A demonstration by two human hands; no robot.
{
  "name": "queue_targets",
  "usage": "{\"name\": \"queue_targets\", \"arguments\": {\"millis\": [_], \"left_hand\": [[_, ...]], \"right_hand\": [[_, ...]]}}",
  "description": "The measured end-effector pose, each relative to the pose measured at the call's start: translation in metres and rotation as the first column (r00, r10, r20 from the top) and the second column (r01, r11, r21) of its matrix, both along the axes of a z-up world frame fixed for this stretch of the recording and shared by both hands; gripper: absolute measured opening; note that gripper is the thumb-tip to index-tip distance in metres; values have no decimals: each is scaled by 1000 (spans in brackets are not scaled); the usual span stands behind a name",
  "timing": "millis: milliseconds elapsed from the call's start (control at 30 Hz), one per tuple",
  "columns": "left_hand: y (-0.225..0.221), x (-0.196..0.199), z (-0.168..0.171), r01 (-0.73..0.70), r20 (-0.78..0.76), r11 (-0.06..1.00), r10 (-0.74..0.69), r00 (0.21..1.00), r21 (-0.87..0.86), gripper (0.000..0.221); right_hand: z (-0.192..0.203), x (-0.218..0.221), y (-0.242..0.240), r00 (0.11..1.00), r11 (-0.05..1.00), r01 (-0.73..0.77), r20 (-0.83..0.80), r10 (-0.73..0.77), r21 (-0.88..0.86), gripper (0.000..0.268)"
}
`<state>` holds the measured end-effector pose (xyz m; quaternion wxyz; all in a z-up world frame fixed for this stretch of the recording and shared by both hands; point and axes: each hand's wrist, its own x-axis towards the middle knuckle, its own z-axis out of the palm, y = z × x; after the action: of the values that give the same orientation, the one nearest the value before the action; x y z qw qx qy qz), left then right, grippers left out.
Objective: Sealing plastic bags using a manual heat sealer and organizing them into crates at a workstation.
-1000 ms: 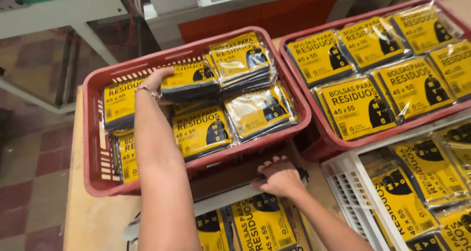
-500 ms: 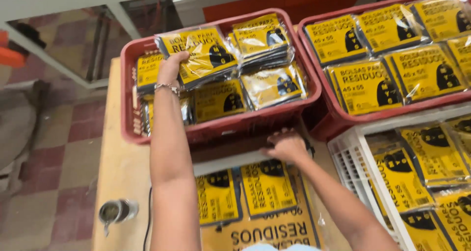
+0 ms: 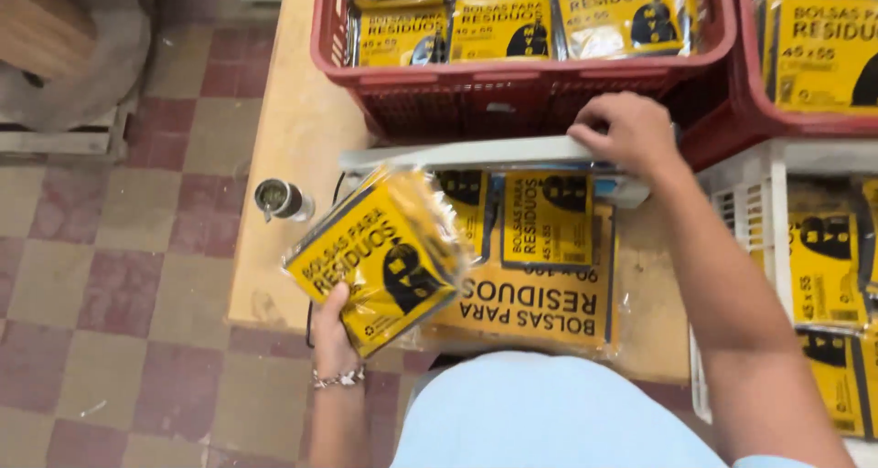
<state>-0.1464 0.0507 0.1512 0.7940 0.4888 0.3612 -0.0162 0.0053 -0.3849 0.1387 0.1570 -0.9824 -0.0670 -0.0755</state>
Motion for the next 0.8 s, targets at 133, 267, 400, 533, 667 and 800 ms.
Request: {"name": "queue_targets", "arguments": {"millis": [133, 267, 400, 533, 667, 800], "left_hand": [[39, -44, -87, -176, -105, 973, 162, 981, -147, 50], [47, -45, -140, -302, -187, 945, 277, 943, -124, 61], [37, -41, -134, -292, -173, 939, 323, 931, 179, 78], [75, -40, -153, 620, -622, 459, -169, 764, 636, 84], [72, -20, -155, 712, -723, -150, -29, 690, 686, 73], [-4, 45, -107, 100, -157, -148, -443, 883, 984, 38]], "right_hand": [[49, -25, 22, 924, 970, -242, 302, 235, -14, 13], [-16, -58, 36, 795, 978, -207, 576, 188, -34, 19], [-72, -110, 54, 880, 990, 131, 466, -94, -47, 26], [-27, -125, 88, 788, 842, 539, -345, -509, -10, 70], [-77, -117, 78, 600, 668, 735, -575, -557, 120, 86], [-125, -120, 61, 608, 610, 764, -551, -571, 211, 53]]}}
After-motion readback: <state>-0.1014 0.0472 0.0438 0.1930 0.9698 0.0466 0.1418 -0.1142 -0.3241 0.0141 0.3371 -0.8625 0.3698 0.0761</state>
